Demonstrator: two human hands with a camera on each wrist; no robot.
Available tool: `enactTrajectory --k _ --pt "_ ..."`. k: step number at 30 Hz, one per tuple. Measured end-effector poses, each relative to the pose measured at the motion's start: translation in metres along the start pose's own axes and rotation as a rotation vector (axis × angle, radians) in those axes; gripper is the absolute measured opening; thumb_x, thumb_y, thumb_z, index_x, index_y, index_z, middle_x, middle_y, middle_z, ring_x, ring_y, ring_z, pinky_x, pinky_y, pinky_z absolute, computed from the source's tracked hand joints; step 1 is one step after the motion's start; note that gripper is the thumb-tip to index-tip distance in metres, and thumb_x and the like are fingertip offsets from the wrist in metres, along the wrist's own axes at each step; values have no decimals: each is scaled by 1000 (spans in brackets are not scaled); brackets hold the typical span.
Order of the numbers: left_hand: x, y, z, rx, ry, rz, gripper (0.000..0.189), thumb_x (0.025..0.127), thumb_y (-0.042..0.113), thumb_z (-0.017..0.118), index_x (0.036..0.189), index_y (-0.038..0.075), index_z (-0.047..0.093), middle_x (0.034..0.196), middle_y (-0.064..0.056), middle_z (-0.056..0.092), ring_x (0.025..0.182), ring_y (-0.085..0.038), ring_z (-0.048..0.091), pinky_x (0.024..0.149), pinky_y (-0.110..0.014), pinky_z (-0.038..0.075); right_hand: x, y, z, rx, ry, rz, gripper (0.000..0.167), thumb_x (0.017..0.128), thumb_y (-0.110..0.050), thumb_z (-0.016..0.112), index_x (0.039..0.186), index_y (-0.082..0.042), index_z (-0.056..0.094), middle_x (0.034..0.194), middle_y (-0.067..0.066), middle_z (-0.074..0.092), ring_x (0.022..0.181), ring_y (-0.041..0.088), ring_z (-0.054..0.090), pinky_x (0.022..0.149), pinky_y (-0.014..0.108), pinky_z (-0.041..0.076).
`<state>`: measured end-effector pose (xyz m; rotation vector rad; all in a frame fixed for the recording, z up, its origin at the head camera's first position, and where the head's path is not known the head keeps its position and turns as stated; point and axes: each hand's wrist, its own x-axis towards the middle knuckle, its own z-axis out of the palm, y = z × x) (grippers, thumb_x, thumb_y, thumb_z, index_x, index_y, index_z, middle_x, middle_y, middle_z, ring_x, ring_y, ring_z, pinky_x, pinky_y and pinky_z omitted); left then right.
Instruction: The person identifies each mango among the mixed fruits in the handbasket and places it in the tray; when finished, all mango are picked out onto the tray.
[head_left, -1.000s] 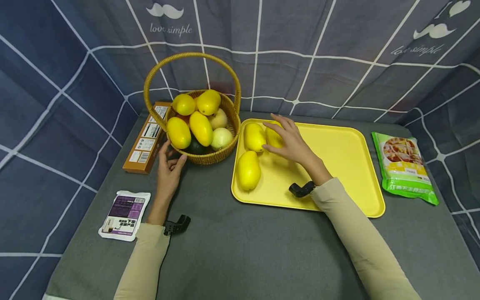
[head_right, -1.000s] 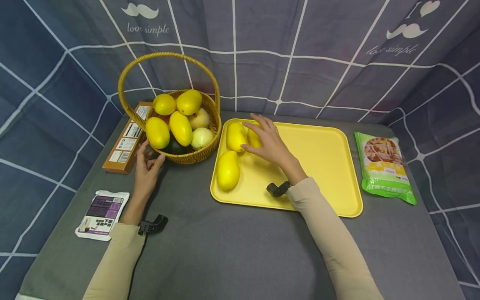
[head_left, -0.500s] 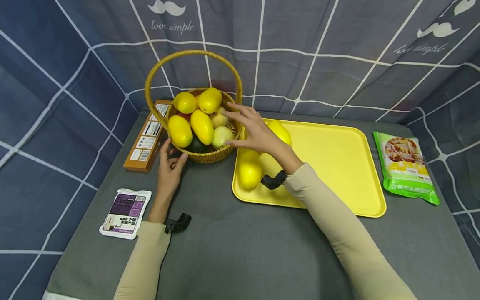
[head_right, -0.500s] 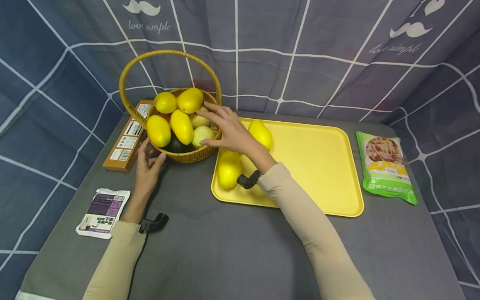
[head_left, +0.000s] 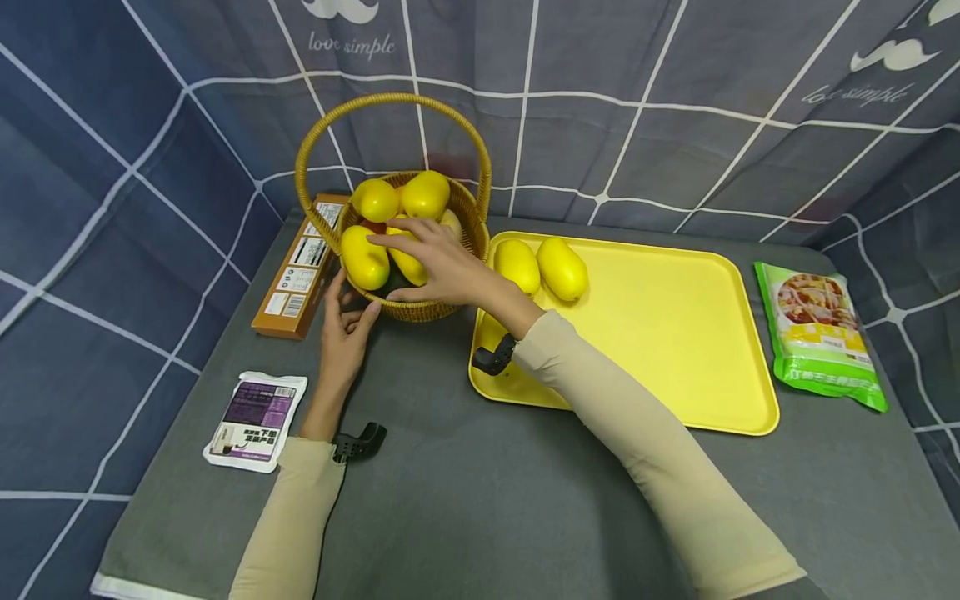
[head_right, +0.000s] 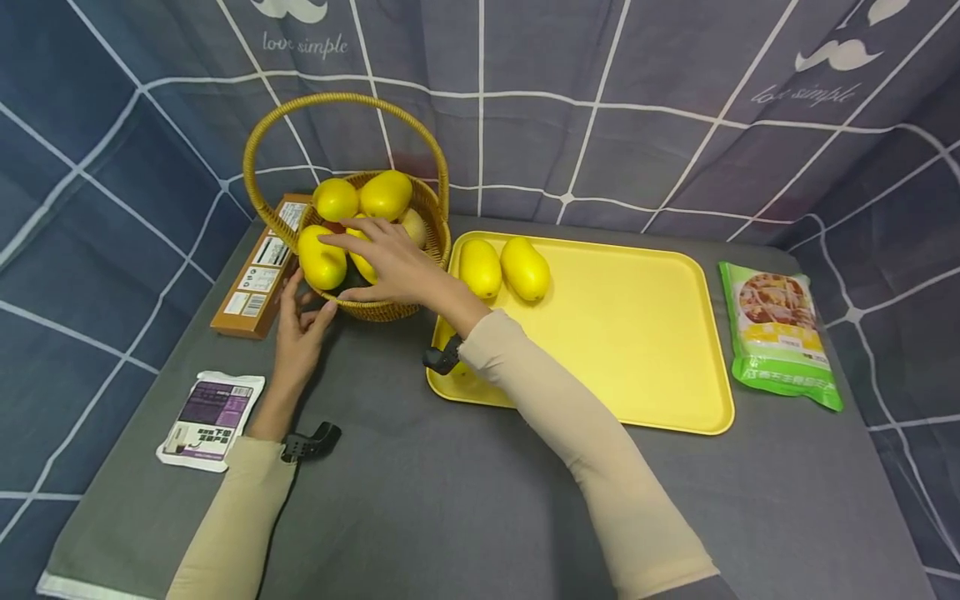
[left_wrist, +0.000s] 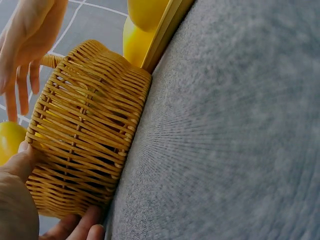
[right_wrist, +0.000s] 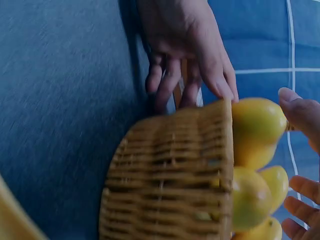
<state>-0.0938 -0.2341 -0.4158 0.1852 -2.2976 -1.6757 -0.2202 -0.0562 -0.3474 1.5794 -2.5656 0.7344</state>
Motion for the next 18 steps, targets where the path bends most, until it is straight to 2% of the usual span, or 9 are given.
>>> enactTrajectory --k 9,18 --pt "2 -1 0 0 -15 -9 69 100 21 57 158 22 19 146 -18 41 95 -10 59 81 -17 45 19 -8 8 -38 -36 33 75 86 -52 70 151 -29 39 155 8 36 140 33 34 110 53 24" --pt "0 0 -1 -3 -14 -44 71 100 20 58 158 17 17 147 -20 39 92 2 58 82 -15 45 27 -11 17 -94 -66 29 71 88 -52 68 150 -31 40 157 6 32 138 31 39 113 56 16"
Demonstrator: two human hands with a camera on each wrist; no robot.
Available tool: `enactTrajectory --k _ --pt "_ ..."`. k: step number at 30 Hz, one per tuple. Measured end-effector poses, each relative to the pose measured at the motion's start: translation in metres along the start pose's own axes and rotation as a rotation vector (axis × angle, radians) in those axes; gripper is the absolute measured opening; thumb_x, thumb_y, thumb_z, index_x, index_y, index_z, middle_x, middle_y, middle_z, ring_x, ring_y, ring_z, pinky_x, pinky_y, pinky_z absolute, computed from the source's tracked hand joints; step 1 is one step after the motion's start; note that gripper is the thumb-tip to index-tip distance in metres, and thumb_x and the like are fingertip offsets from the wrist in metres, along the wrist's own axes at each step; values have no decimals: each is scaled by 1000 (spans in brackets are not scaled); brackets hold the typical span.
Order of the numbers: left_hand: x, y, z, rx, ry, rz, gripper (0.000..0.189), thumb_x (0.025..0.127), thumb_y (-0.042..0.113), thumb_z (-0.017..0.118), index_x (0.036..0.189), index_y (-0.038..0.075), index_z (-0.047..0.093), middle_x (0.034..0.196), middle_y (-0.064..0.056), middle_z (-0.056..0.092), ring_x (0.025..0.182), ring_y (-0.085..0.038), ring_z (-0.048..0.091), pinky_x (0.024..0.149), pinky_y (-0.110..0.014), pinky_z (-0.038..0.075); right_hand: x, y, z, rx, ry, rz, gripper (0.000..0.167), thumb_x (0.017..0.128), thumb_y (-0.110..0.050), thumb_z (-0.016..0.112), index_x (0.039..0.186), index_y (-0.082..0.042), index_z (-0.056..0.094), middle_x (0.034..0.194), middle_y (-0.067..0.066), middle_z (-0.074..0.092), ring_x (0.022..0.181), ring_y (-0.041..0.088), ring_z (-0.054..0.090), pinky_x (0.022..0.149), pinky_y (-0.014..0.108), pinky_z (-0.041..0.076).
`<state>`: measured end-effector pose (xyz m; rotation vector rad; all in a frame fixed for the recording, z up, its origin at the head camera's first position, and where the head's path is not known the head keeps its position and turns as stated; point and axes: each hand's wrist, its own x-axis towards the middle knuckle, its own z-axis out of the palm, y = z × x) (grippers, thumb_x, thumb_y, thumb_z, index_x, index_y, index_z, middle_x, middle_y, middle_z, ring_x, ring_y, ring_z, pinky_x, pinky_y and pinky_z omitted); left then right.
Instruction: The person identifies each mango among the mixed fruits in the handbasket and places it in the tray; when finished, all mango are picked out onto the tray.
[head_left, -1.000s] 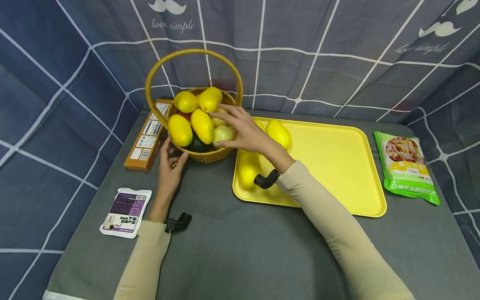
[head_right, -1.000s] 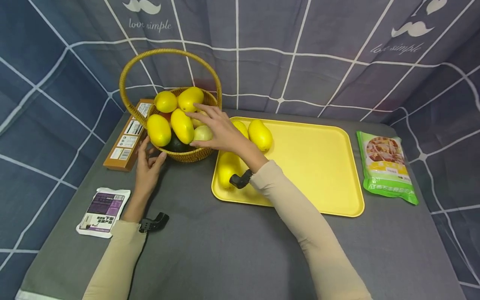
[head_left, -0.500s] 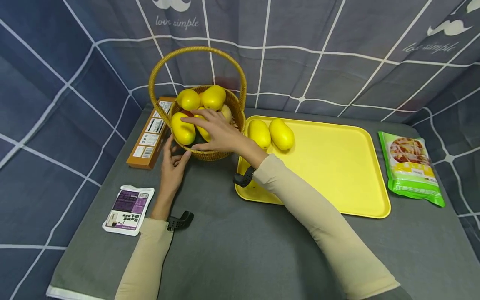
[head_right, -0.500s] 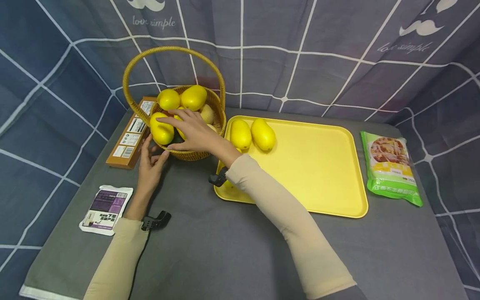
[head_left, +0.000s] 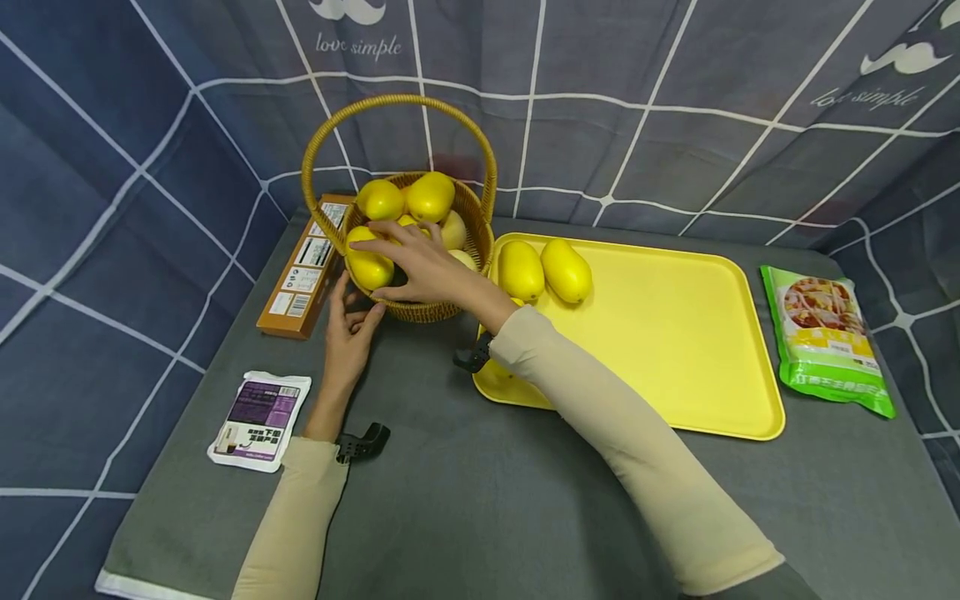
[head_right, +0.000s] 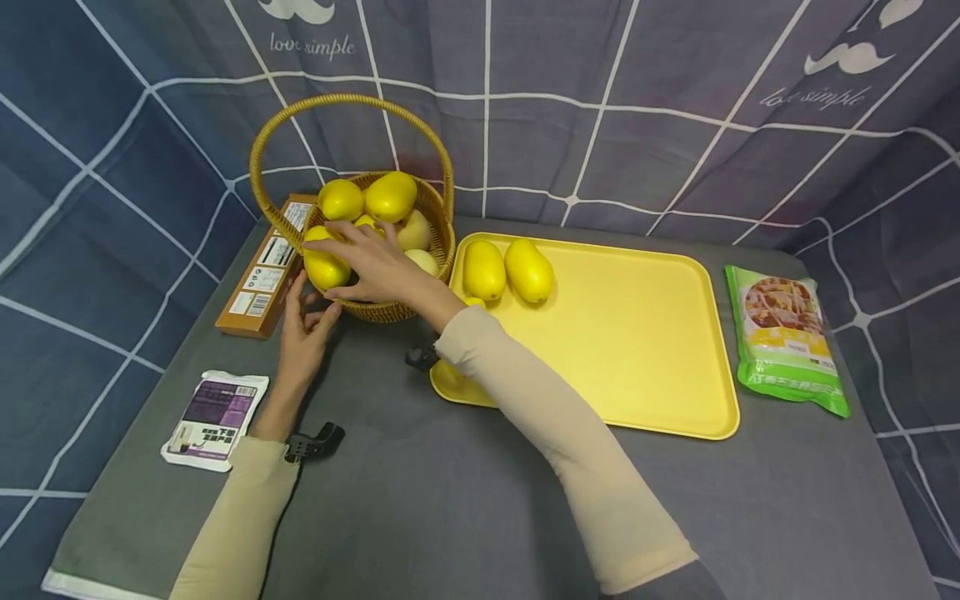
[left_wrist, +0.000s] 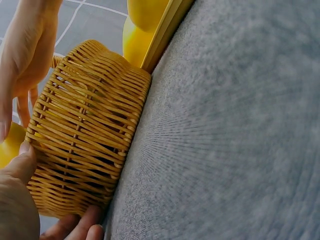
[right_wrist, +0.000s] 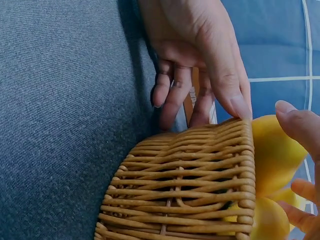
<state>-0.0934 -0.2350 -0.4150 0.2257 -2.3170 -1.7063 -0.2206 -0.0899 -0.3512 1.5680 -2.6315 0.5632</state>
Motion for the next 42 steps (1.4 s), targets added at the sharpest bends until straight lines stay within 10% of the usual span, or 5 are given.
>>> enactTrajectory --k 21,42 --pt "-1 -1 0 17 7 -11 72 100 21 58 158 18 17 147 -19 40 96 -10 59 80 -14 44 7 -5 7 -28 -5 -20 66 89 -46 69 148 -26 45 159 3 29 145 20 30 115 49 17" --pt "0 -1 2 15 21 2 73 99 19 59 158 15 17 146 -20 40 96 -18 57 79 -16 43 -37 1 -14 106 219 -45 67 83 -42 77 142 -20 54 154 4 40 140 18 38 110 49 22"
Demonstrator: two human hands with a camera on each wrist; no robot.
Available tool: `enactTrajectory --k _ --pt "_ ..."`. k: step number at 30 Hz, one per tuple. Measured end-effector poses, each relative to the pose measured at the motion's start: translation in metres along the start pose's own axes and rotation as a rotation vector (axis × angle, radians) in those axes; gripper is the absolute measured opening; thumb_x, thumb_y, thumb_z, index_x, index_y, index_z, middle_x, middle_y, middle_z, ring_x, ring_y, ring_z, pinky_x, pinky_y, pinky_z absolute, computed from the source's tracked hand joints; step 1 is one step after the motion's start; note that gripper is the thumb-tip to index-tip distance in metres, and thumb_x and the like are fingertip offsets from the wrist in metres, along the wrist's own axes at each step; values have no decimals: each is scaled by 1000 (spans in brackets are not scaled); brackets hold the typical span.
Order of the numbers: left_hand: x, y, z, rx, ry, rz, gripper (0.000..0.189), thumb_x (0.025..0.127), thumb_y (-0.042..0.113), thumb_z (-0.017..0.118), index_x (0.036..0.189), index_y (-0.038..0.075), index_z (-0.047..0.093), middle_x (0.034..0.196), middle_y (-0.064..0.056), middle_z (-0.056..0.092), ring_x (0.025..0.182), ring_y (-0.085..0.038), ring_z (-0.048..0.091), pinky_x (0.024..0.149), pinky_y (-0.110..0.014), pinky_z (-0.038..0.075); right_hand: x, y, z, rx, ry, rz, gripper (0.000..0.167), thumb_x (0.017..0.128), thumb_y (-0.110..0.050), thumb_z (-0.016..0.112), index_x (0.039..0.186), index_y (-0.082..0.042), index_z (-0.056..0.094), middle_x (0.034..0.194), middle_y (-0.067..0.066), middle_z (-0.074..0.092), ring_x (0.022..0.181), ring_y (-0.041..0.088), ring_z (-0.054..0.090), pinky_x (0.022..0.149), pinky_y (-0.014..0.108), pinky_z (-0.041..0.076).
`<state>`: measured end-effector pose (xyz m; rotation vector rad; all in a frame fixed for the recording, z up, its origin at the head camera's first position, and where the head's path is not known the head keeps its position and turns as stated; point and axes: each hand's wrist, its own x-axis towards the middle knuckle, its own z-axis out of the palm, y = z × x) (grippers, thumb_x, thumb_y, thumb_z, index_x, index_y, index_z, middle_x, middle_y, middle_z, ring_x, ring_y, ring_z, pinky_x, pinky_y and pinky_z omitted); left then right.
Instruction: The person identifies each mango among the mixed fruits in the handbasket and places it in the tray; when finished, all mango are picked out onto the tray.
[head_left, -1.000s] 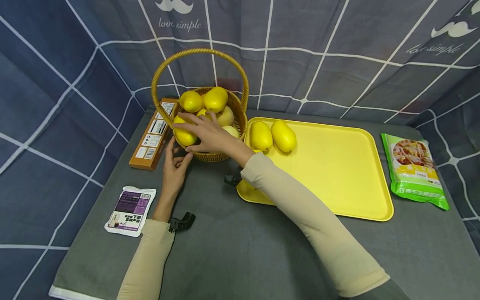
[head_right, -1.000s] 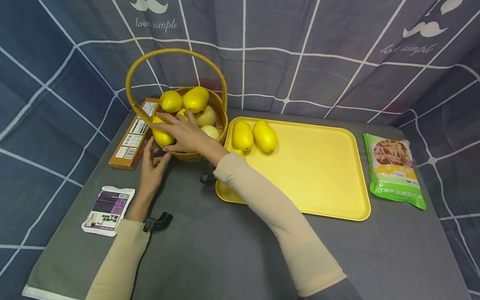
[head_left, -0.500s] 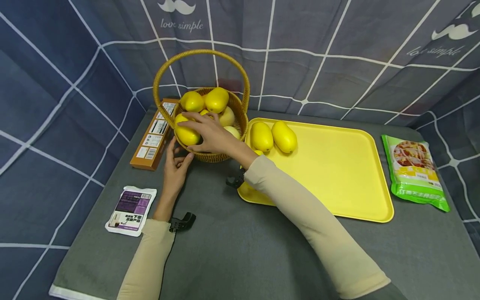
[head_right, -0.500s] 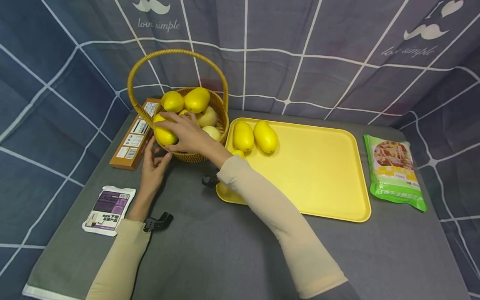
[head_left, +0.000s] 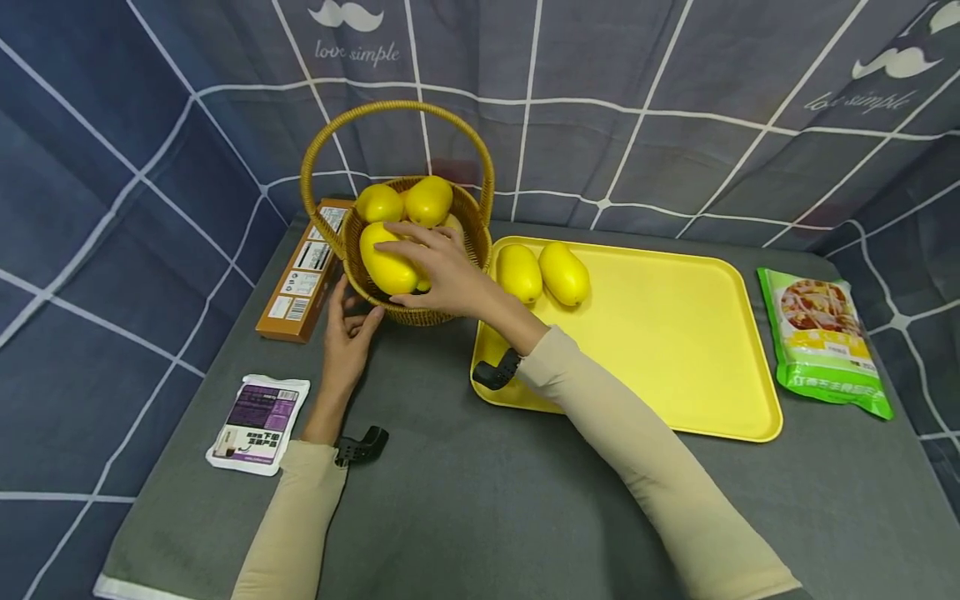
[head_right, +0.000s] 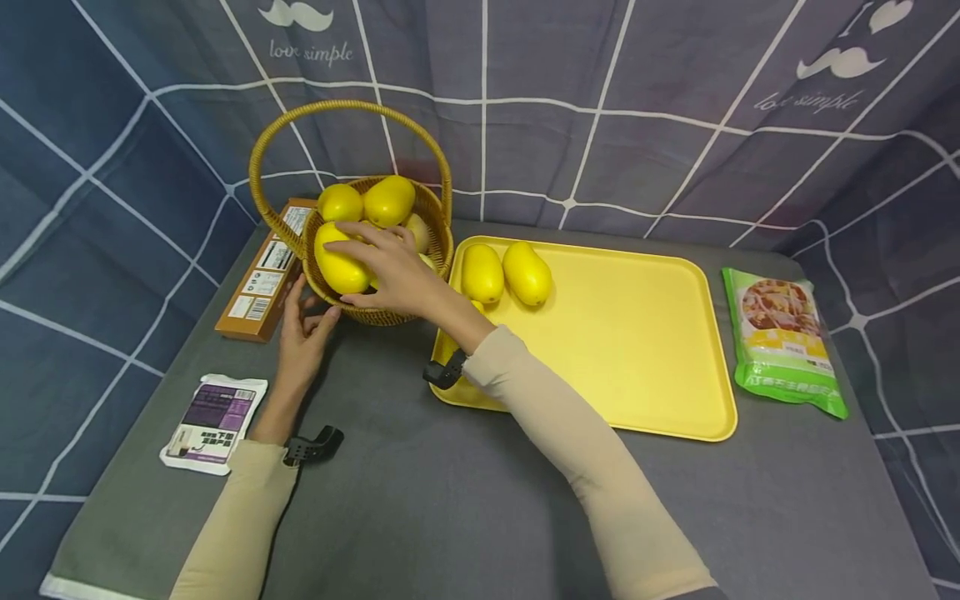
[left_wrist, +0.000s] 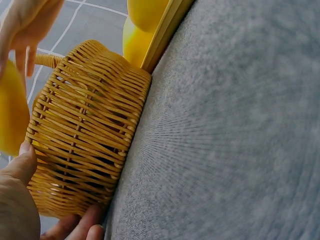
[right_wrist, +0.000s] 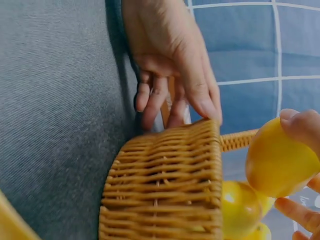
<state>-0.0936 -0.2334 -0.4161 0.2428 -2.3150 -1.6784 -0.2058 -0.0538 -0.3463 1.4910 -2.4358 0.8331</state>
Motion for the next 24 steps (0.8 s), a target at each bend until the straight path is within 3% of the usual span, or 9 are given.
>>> enactTrajectory --k 10,13,18,24 --pt "-3 0 -1 -3 5 -17 73 99 20 60 158 17 18 146 -19 38 92 -6 57 78 -16 44 -48 6 -18 115 161 -59 64 80 -33 81 136 -13 58 149 11 44 135 21 45 102 50 29" --pt "-4 0 0 2 8 -24 73 99 22 60 158 18 18 146 -19 38 93 -9 57 78 -15 43 -65 8 -23 130 188 -53 64 79 -32 82 135 -13 59 149 10 44 136 22 44 101 49 31" --pt "-4 0 1 -6 4 -15 73 99 21 60 158 17 18 145 -20 39 93 -11 57 78 -14 43 -101 11 -32 172 240 -48 63 77 -25 84 133 -10 60 149 12 44 137 25 43 110 42 36" --pt "-3 1 1 -7 9 -9 72 99 20 60 158 17 18 145 -20 39 92 -7 56 78 -15 43 -149 16 -38 170 272 25 66 73 -19 86 133 -10 60 149 12 45 134 26 46 108 39 40"
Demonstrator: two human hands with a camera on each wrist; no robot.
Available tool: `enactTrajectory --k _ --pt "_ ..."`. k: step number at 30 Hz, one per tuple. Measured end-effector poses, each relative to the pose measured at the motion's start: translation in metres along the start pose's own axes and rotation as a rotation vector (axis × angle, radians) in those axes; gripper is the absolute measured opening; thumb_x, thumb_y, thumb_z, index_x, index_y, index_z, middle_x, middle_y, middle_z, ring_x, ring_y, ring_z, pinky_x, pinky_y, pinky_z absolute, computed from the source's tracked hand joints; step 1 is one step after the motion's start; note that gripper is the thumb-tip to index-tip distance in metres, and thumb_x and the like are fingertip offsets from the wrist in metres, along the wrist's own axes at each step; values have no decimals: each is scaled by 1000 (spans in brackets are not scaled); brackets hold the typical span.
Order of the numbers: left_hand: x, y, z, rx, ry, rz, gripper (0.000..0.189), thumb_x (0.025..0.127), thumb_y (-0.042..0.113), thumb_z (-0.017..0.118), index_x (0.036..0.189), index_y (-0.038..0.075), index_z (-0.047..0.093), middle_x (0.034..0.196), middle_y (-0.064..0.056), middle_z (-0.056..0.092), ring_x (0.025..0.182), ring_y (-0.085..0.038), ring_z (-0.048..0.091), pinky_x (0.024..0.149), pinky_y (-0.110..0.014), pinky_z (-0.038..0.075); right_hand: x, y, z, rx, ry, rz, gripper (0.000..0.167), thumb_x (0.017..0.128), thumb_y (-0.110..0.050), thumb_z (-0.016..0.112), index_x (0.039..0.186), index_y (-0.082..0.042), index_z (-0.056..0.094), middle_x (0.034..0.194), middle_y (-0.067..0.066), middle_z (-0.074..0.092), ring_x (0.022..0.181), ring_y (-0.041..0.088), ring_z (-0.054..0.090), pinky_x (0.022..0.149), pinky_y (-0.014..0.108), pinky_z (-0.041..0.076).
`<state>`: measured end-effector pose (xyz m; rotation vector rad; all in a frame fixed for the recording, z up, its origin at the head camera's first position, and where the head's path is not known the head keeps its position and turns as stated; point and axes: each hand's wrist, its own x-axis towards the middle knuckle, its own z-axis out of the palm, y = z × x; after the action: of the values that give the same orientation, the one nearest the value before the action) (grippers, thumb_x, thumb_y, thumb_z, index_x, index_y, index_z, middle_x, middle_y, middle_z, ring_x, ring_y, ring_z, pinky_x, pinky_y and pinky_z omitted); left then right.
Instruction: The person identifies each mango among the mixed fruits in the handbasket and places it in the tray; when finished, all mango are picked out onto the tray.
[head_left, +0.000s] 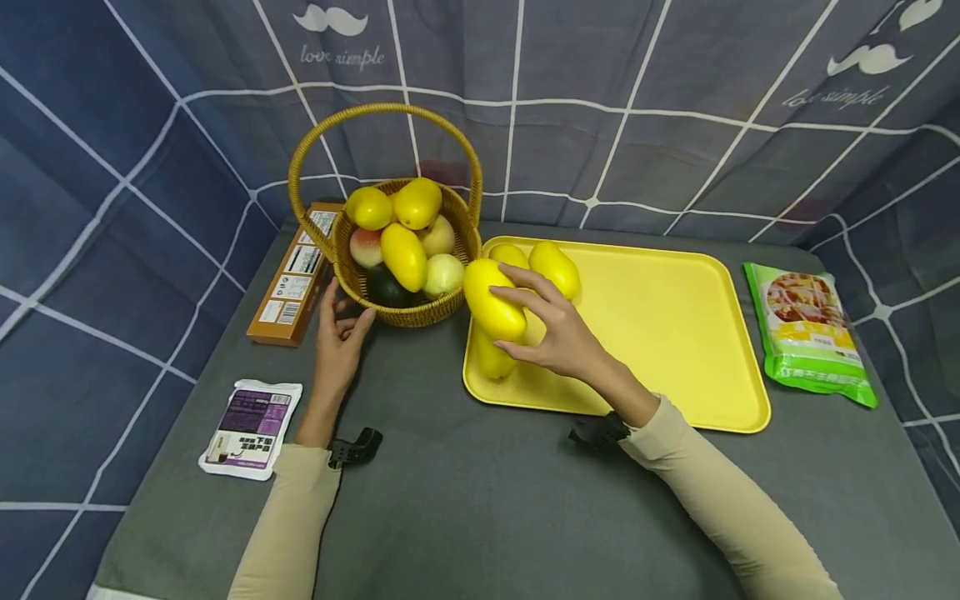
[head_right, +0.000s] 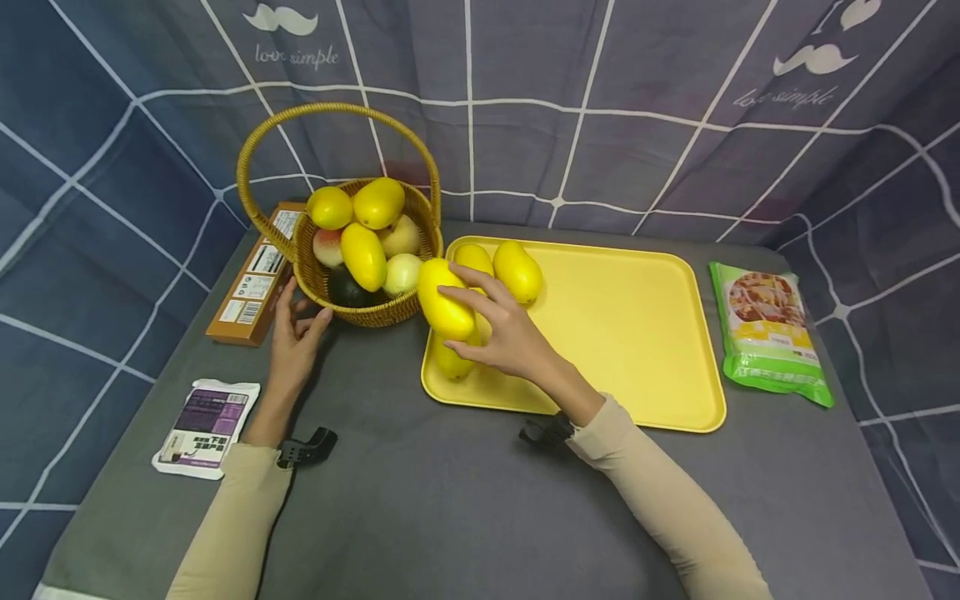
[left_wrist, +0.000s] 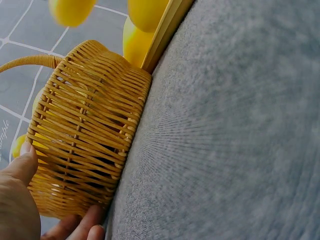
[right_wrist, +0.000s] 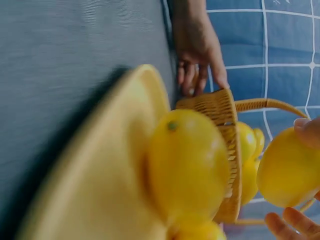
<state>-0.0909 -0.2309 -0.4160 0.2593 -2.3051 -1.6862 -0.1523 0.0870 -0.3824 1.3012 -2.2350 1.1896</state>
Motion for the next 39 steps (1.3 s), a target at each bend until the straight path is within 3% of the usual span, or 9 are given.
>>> enactTrajectory --k 5,10,22,30,39 --pt "1 1 1 9 6 0 72 99 19 60 158 16 19 144 -21 40 90 -3 56 78 -14 43 -28 6 -13 3 16 47 68 70 -15 88 133 -9 61 148 12 45 133 27 47 109 28 38" --pt "0 0 1 12 5 -1 72 99 20 60 158 16 19 143 -21 41 91 -7 57 77 -12 43 -48 10 -21 -1 21 73 69 69 -12 88 133 -9 60 147 14 45 133 28 47 109 22 37" --pt "0 -1 1 13 11 6 71 99 19 60 158 15 20 143 -22 41 90 -8 57 76 -11 44 -77 21 -27 -132 -97 206 70 73 -18 87 136 -13 57 151 10 41 134 29 42 107 46 39" --pt "1 -1 2 4 7 14 71 99 18 59 157 13 19 143 -22 41 90 -9 56 76 -12 44 -84 29 -25 -212 -148 163 74 72 -14 87 138 -7 54 150 15 42 127 35 44 101 49 39" --pt "1 -2 1 -19 -2 20 71 99 16 59 158 15 19 144 -22 39 89 -3 57 77 -14 44 -80 28 -24 -235 -236 167 71 81 -31 80 145 -20 49 153 13 36 132 34 38 101 53 41"
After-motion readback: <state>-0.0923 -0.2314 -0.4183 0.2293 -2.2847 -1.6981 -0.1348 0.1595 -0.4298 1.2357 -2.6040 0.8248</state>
